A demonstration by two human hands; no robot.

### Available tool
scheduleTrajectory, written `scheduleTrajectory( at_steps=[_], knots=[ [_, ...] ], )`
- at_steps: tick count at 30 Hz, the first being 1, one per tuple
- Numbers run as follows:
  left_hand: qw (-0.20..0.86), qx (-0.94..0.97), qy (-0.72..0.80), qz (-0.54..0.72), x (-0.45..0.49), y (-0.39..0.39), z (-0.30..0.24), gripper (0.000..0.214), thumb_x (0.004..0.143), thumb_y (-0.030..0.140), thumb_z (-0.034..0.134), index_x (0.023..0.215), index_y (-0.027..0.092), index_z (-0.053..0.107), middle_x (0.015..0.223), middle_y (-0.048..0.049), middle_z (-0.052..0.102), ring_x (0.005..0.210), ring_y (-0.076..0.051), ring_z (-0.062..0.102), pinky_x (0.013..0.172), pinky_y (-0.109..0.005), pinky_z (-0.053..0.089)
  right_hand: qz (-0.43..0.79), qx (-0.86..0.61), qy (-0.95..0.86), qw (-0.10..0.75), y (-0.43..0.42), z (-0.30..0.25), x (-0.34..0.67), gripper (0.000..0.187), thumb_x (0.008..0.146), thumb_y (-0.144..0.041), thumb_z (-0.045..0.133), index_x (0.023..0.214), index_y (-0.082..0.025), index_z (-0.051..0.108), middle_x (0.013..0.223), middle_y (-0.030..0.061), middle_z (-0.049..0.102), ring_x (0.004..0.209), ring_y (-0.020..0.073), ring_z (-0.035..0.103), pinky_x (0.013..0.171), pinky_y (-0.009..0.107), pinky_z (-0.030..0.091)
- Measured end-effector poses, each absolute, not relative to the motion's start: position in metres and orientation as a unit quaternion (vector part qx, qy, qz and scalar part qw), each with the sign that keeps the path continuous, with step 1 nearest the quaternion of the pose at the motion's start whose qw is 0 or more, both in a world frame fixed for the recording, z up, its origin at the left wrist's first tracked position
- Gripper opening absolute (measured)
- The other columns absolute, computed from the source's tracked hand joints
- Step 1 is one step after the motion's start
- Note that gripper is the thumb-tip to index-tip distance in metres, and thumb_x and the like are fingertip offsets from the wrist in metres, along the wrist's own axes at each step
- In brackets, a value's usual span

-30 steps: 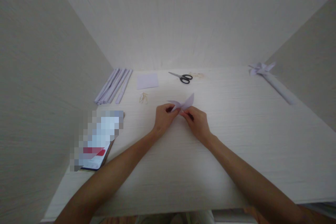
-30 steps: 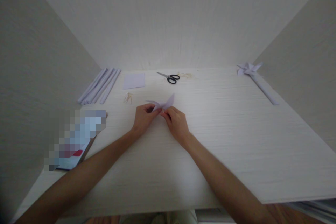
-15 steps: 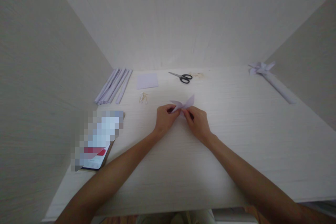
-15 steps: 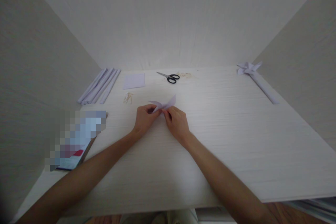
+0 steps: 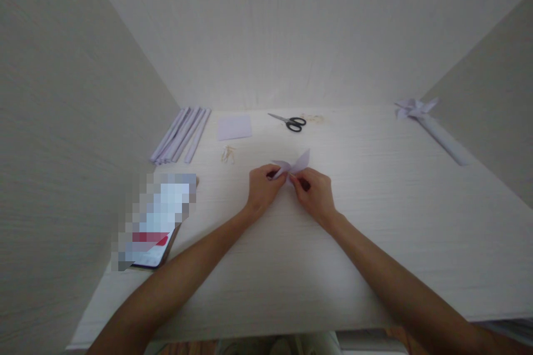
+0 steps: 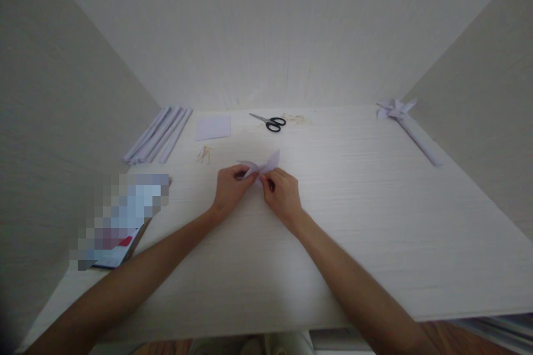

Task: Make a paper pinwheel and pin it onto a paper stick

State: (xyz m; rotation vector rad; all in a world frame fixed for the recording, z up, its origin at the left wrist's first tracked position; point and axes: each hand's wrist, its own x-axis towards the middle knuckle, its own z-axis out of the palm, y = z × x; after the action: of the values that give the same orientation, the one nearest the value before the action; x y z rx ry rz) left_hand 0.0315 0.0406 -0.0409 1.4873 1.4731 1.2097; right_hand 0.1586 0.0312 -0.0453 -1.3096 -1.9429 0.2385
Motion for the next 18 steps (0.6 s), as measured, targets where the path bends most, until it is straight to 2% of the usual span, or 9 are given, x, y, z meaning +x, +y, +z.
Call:
scheduleTrajectory(
  at_steps=[13, 18],
  knots=[
    [0.359, 0.598, 0.549, 0.461, 0.0318, 0.0389, -0.0404, 0.01, 0.062, 0.017, 0.056, 0.064, 0.014, 0.065, 0.063, -0.0009, 0.064, 0.06, -0.012, 0.055, 0.06, -0.023, 0.042, 0.1, -0.506, -0.774, 0.368, 0.0319, -0.0446, 0.159, 0.03, 0.081, -0.024, 0.045, 0.053, -0.017, 0.05, 0.052, 0.0014, 0.051, 0.05, 0.0124, 0.046, 0.049, 0.024, 0.033],
    [0.358, 0.578, 0.562, 0.471, 0.0309, 0.041, -0.0402, 0.009, 0.062, 0.018, 0.057, 0.064, 0.014, 0.065, 0.061, 0.0007, 0.063, 0.059, -0.012, 0.054, 0.057, -0.023, 0.041, 0.112, -0.518, -0.747, 0.403, 0.0301, -0.0444, 0.1579, 0.016, 0.077, -0.027, 0.052, 0.067, -0.015, 0.056, 0.057, 0.0011, 0.053, 0.047, 0.0106, 0.045, 0.047, 0.022, 0.034]
  ],
)
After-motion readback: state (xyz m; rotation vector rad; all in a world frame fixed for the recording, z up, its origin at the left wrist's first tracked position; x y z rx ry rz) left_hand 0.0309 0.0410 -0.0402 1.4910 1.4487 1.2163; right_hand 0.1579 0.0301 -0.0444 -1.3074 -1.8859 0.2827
